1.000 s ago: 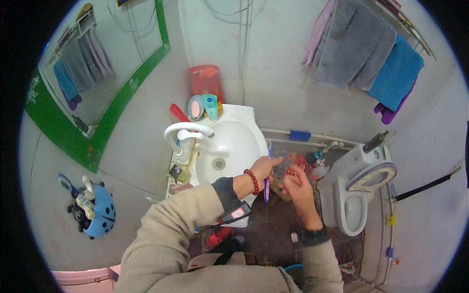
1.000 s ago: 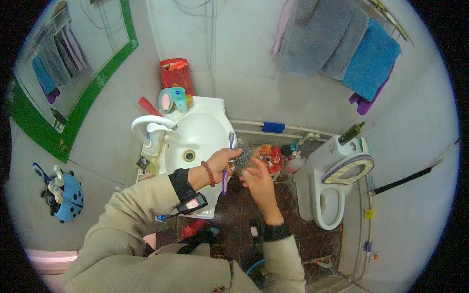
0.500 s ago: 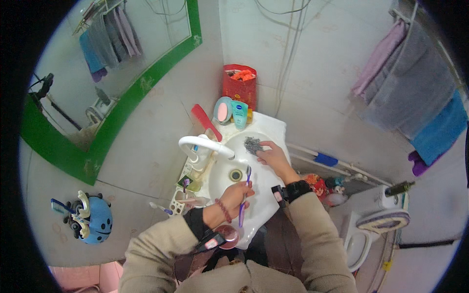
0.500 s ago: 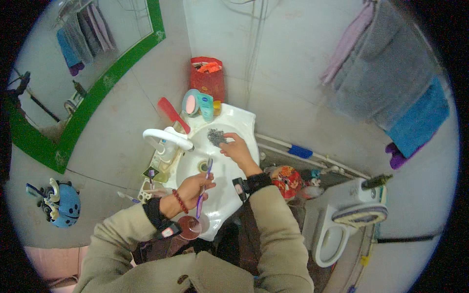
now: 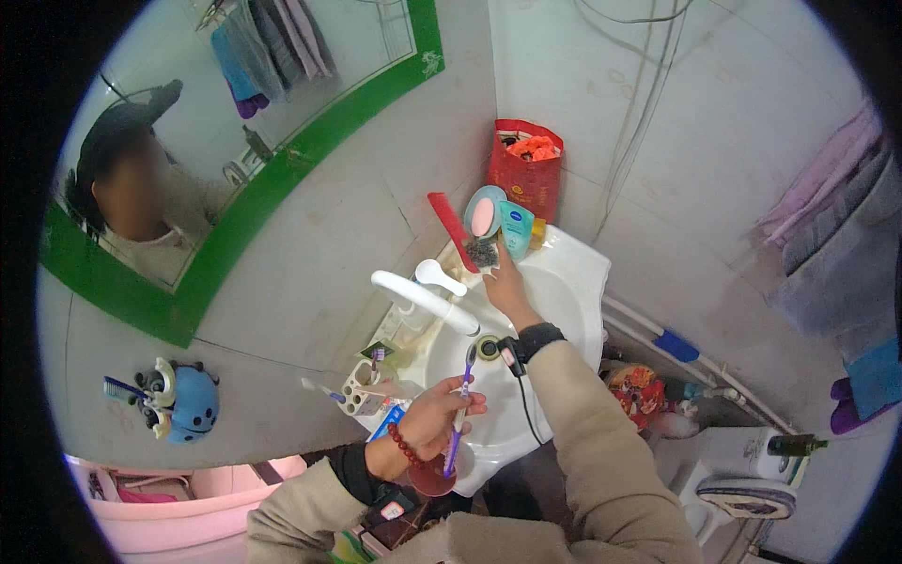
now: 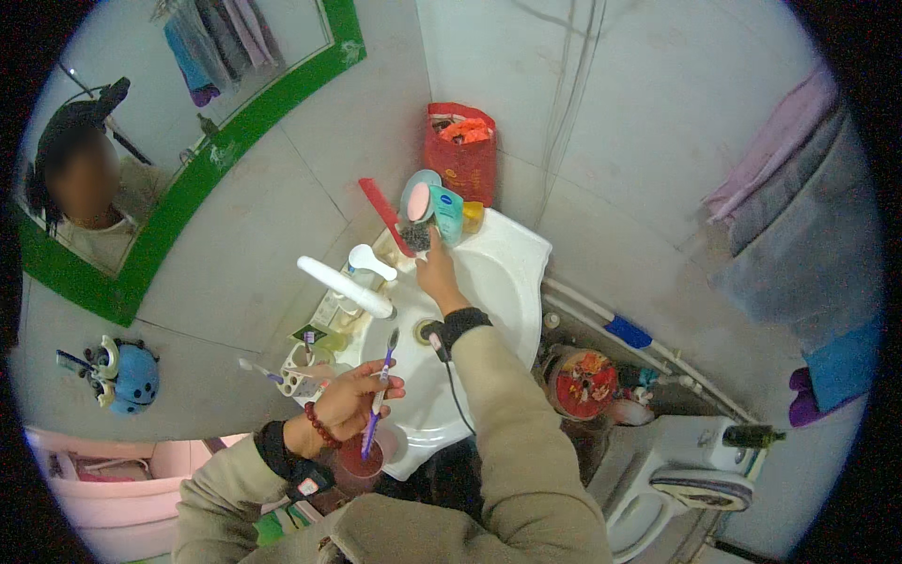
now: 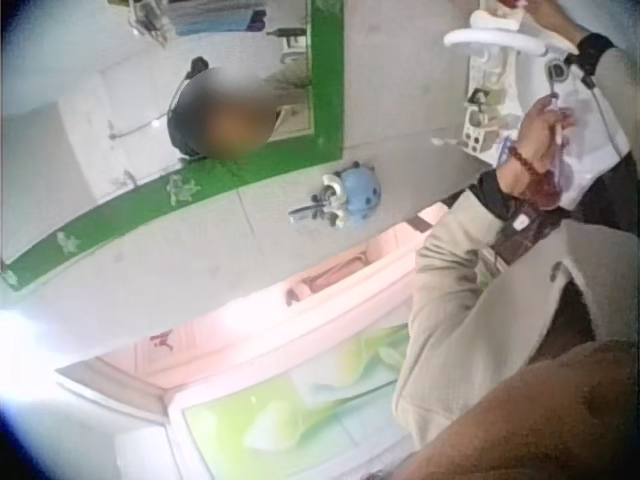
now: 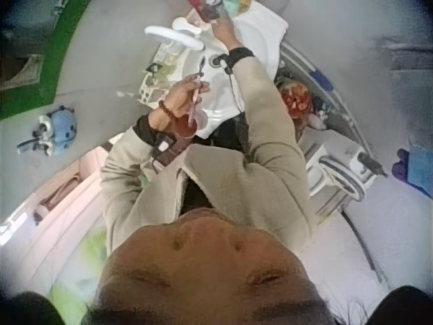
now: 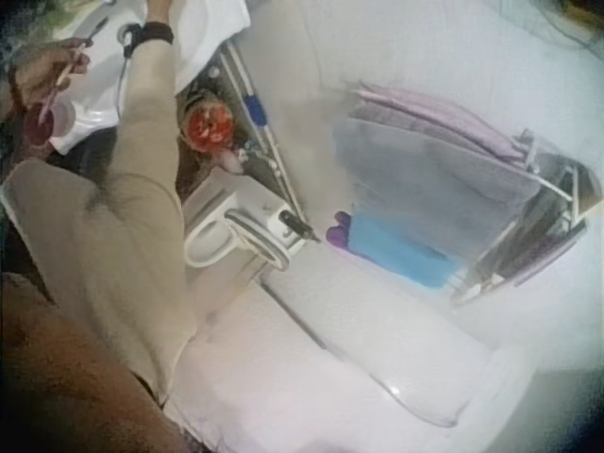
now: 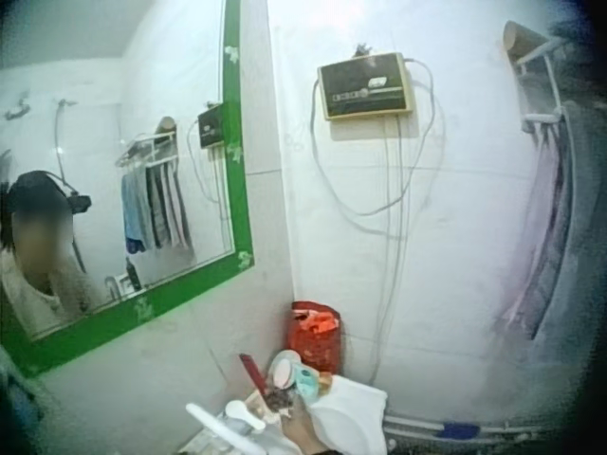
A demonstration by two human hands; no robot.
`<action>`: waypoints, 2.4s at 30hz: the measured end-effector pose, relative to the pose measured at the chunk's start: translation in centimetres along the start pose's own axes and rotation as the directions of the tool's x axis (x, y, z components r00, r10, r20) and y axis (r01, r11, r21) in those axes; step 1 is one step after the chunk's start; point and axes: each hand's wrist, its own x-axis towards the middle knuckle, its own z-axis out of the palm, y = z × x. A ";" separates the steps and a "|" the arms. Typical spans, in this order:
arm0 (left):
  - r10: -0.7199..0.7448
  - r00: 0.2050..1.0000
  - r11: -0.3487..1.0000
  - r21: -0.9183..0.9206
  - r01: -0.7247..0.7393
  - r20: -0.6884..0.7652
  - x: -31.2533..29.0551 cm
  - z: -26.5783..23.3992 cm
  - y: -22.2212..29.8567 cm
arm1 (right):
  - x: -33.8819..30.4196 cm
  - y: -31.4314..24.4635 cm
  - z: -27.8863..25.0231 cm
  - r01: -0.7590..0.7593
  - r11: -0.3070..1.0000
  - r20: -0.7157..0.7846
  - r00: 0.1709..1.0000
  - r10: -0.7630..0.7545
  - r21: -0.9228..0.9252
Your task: The person washes a cloth in a blue basin, scrubs the toilet bowl with a red brush, and rinses the cloth again. The person handles the basin, cloth, and brush throughout the sequence.
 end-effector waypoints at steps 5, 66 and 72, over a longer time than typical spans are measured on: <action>0.000 0.996 1.000 0.014 0.002 -0.092 2.6 0.9 0.4 | -2.3 -1.0 -4.0 -0.030 0.996 0.258 0.966 0.009 0.078; -0.723 0.556 0.451 0.890 -0.068 0.409 -15.0 19.4 -22.5 | -85.1 -12.4 -16.3 -0.937 0.224 -0.592 0.023 0.805 0.268; -0.865 0.450 0.214 0.975 -0.066 0.220 -17.3 16.6 -45.6 | -102.2 -11.9 -1.7 -0.534 0.341 -0.535 -0.263 0.803 0.774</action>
